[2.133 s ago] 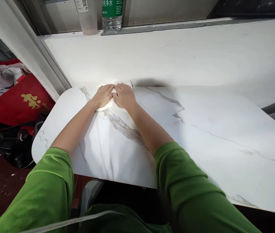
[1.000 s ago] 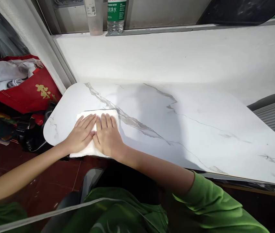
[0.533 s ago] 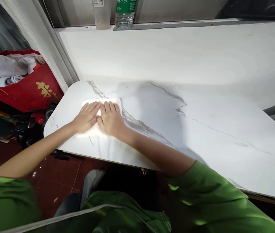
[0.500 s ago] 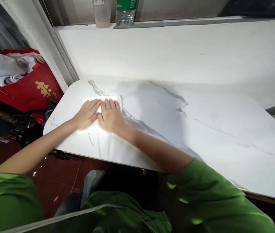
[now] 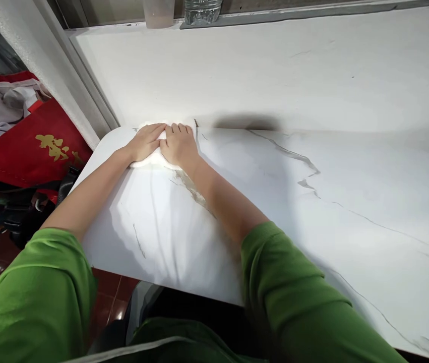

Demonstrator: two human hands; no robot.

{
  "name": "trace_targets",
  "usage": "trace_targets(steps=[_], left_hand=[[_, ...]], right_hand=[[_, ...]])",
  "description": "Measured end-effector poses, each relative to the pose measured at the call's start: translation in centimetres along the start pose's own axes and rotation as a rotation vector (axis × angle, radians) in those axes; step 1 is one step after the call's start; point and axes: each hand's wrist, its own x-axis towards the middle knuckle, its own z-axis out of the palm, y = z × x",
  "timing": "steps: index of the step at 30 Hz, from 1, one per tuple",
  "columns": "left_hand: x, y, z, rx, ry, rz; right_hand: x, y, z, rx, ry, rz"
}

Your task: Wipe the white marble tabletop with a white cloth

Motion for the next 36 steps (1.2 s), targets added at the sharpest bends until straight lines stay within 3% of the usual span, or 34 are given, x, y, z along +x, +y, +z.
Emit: trace_targets(steps=[9, 16, 21, 25, 30, 36], left_hand=[[1.3, -1.7, -0.5, -0.037, -0.004, 0.013], [-0.3, -4.2, -1.4, -0.069, -0.02, -0.011], [-3.4, -6.5, -2.4, -0.04, -0.033, -0.083], [-6.2, -6.9, -3.0, -0.009, -0.041, -0.125], [-10.0, -5.4, -3.3, 0.02, -0.061, -0.13], [-16.3, -1.9, -3.3, 0.027, -0.026, -0.085]], right_hand=[[2.2, -0.6, 0.3, -0.02, -0.031, 0.054], [3.4, -2.9, 2.3, 0.085, 0.095, 0.081], [3.3, -6.8, 1.7, 0.091, 0.018, 0.085], [2.2, -9.2, 0.6, 0.081, -0.071, 0.053], [-0.8, -11.1, -0.4, 0.108, -0.092, 0.017], [-6.7, -13.8, -2.1, 0.16, -0.092, -0.021]])
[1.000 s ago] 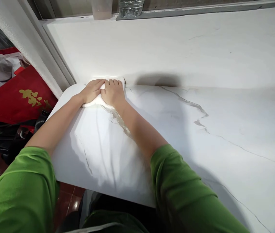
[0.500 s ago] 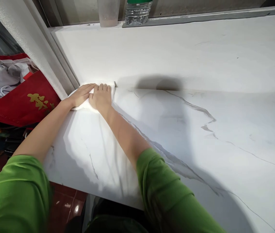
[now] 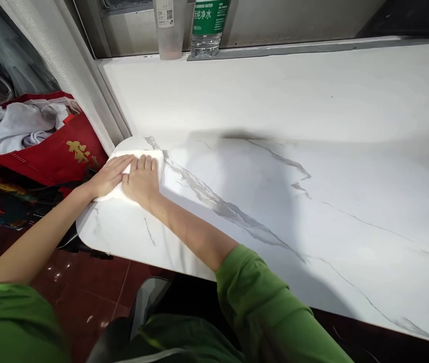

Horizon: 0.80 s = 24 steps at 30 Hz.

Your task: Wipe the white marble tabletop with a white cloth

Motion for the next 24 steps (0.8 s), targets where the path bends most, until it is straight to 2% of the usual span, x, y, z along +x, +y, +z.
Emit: trace_targets(steps=[6, 11, 16, 24], left_hand=[[-6.9, 3.5, 0.4, 0.006, 0.004, 0.016], [-10.8, 5.6, 0.6, 0.042, 0.026, -0.001], [-12.5, 6.7, 0.5, 0.061, 0.025, -0.028], [-12.4, 6.6, 0.6, 0.027, 0.04, -0.032]], right_hand=[[-6.3, -2.5, -1.1, -0.012, -0.022, -0.095], [-9.5, -4.1, -1.9, -0.028, -0.072, -0.148], [-10.8, -4.8, -2.4, -0.025, -0.101, -0.179], [-10.4, -4.5, -2.5, -0.04, -0.126, -0.206]])
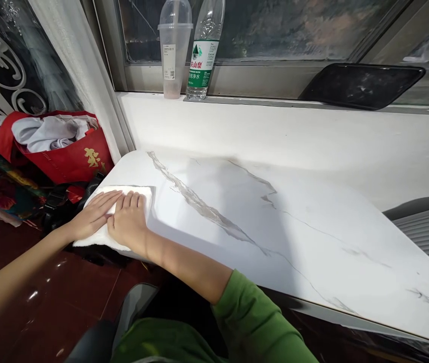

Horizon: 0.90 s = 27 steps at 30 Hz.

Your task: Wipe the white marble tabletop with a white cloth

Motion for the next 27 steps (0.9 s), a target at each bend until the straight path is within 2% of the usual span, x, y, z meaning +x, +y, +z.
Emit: trace_targets(steps=[6, 11, 15, 22, 27], left_hand=[[0.4, -0.1, 0.0, -0.032, 0.016, -0.032], [2.9, -1.2, 0.0, -0.028, -0.011, -0.06], [7.1, -2.7, 0.0, -0.026, -0.026, -0.058], [15.8, -5.2, 0.6, 0.001, -0.04, -0.079], [21.2, -6.7, 1.3, 0.021, -0.031, -0.104]], right_hand=[[0.5, 0.7, 0.4, -0.011, 0.045, -0.036], [2.6, 2.2, 0.4, -0.033, 0.055, -0.033], [5.6, 4.6, 0.5, -0.034, 0.071, 0.023], [11.3, 10.6, 0.6, -0.042, 0.099, 0.082], [14.7, 14.3, 0.7, -0.05, 0.11, 0.102]])
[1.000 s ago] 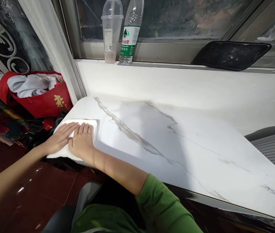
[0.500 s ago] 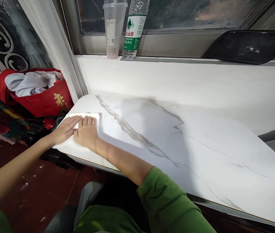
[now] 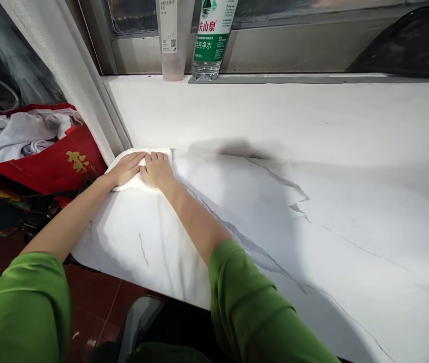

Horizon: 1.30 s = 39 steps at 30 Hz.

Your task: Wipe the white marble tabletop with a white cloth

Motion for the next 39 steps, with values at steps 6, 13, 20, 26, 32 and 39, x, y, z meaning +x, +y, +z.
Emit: trace_targets(steps=[6, 13, 20, 26, 32, 39], left_hand=[[3.3, -0.2, 0.3, 0.004, -0.005, -0.033], [2.2, 1.2, 0.4, 0.041, -0.013, -0.02], [-4.4, 5.5, 1.0, 0.049, -0.006, 0.012], [-12.1, 11.8, 1.1, 0.053, -0.006, 0.036], [-16.5, 17.0, 1.4, 0.06, 0.013, 0.101], [-14.6, 16.4, 1.7, 0.048, -0.008, 0.11]], right_hand=[[2.3, 2.2, 0.9, 0.004, 0.01, 0.045], [0.4, 1.8, 0.0, -0.012, -0.03, 0.049], [-6.3, 0.7, -1.5, -0.038, -0.029, -0.076], [-14.7, -1.4, -3.1, -0.024, -0.002, -0.119], [-21.5, -2.0, -4.8, -0.003, -0.001, -0.129], [-20.2, -0.9, -4.9, -0.051, -0.005, -0.134]])
